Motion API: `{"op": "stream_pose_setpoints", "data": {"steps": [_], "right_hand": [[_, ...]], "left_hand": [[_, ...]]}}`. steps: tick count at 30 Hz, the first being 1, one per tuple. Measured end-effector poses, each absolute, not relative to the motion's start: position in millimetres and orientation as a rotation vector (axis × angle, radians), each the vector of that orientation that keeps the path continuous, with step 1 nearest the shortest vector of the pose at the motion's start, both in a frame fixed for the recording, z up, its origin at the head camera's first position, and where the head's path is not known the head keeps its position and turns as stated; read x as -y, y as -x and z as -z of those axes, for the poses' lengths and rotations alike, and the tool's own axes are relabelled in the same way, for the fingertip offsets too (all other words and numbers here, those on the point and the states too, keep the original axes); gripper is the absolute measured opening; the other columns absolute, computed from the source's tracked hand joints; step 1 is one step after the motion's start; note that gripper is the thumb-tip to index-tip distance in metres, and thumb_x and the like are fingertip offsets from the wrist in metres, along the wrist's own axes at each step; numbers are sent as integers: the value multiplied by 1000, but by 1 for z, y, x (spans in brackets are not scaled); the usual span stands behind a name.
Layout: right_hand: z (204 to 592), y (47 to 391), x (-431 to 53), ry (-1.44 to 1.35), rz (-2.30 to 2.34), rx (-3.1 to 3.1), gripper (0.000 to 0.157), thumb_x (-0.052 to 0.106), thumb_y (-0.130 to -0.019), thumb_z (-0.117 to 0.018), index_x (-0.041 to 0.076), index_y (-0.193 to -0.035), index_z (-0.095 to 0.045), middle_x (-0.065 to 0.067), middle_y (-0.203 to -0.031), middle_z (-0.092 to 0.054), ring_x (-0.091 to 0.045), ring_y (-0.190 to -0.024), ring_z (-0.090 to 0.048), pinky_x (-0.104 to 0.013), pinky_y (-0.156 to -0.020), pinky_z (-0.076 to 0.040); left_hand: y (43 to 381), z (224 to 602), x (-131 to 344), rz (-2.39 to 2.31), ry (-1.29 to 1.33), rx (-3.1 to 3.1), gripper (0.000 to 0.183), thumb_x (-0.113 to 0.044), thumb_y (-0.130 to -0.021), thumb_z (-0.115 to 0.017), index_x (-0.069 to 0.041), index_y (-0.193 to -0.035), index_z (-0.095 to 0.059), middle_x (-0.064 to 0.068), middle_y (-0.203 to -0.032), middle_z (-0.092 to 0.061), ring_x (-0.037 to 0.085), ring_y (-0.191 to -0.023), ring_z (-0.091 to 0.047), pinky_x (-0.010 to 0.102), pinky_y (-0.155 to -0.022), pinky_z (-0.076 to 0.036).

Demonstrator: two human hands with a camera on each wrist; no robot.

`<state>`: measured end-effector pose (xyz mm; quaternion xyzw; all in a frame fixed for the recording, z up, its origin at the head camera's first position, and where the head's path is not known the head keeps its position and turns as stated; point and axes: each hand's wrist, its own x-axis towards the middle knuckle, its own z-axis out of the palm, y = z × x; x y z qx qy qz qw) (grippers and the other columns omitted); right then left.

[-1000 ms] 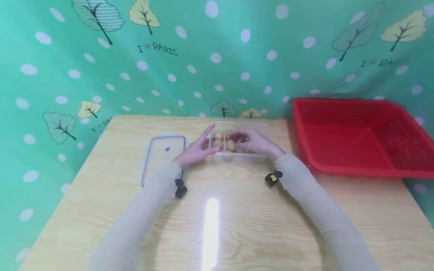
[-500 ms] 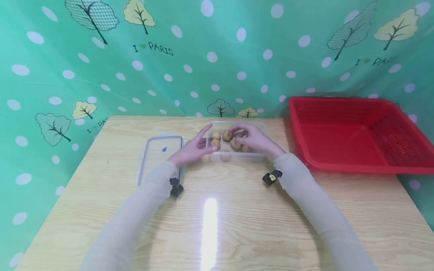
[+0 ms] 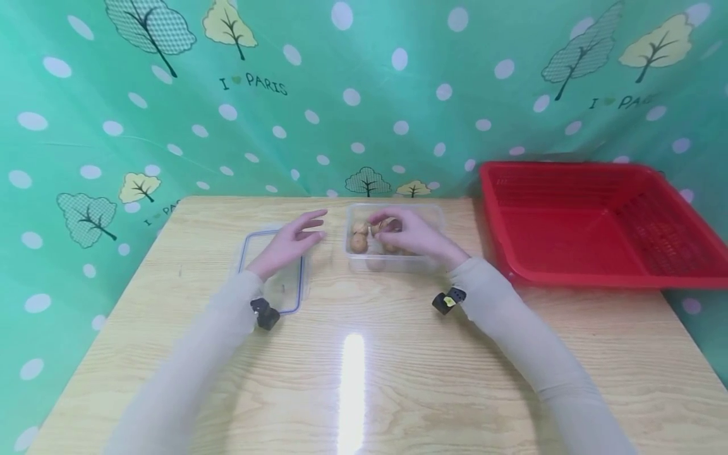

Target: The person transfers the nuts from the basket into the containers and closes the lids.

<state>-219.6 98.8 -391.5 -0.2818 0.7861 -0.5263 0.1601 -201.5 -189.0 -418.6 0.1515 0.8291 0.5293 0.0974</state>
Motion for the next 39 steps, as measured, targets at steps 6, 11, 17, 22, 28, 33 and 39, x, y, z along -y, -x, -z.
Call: {"op": "stream_pose_setpoints", "data": {"steps": [6, 11, 17, 22, 28, 33, 39], "right_hand": [[390, 215, -85, 859, 1461, -2259, 37, -1, -91, -60, -1, -128, -57, -19, -127, -57, -28, -100, -60, -36, -85, -52], [387, 211, -72, 932, 1418, -2274, 34, 2, -92, -61, 3, -126, -59, -14, -122, -60, -25, -95, -61, -34, -87, -50], [380, 208, -55, 1047, 1407, -2284, 36, 0, -88, -60, 3, -124, -60, -10, -116, -62, -19, -88, -61, -30, -81, -52], [377, 202, -38, 1072, 1390, -2268, 34, 0, -89, -60, 3, -123, -60, -7, -116, -61, -17, -88, -62, -26, -82, -52], [381, 194, -21, 1113, 1331, -2214, 35, 0, -91, -58, 2, -125, -58, -15, -119, -60, -18, -94, -62, -25, -87, -50], [387, 187, -7, 1108, 1287, -2168, 37, -2, -91, -57, -2, -128, -54, -21, -122, -58, -25, -105, -60, -21, -89, -48], [396, 181, 12, 1151, 1197, -2162, 40, -4, -89, -56, -5, -129, -53, -23, -128, -54, -31, -110, -58, -19, -91, -47]], "left_hand": [[197, 418, 216, -1548, -385, -2543, 49, -15, -99, -56, -4, -145, -41, 23, -143, -43, 38, -127, -46, 45, -106, -37], [190, 418, 242, -1537, -326, -2590, 49, -17, -99, -55, -4, -145, -40, 21, -145, -42, 38, -128, -44, 48, -106, -37], [175, 418, 273, -1387, -291, -2717, 49, -16, -99, -55, 2, -143, -40, 25, -144, -41, 43, -129, -41, 54, -105, -35], [161, 416, 295, -1225, -252, -2828, 48, -18, -99, -55, 4, -140, -43, 27, -142, -42, 46, -130, -37, 58, -104, -34], [148, 416, 317, -1217, -181, -2821, 52, -23, -100, -55, 5, -141, -41, 30, -143, -38, 51, -128, -36, 61, -102, -35], [140, 425, 331, -1210, -139, -2814, 53, -25, -100, -55, 5, -141, -41, 31, -136, -45, 48, -123, -43, 46, -97, -44], [135, 434, 341, -1175, -144, -2818, 47, -24, -100, -56, 1, -139, -47, 27, -119, -58, 17, -101, -55, 11, -76, -44]]}}
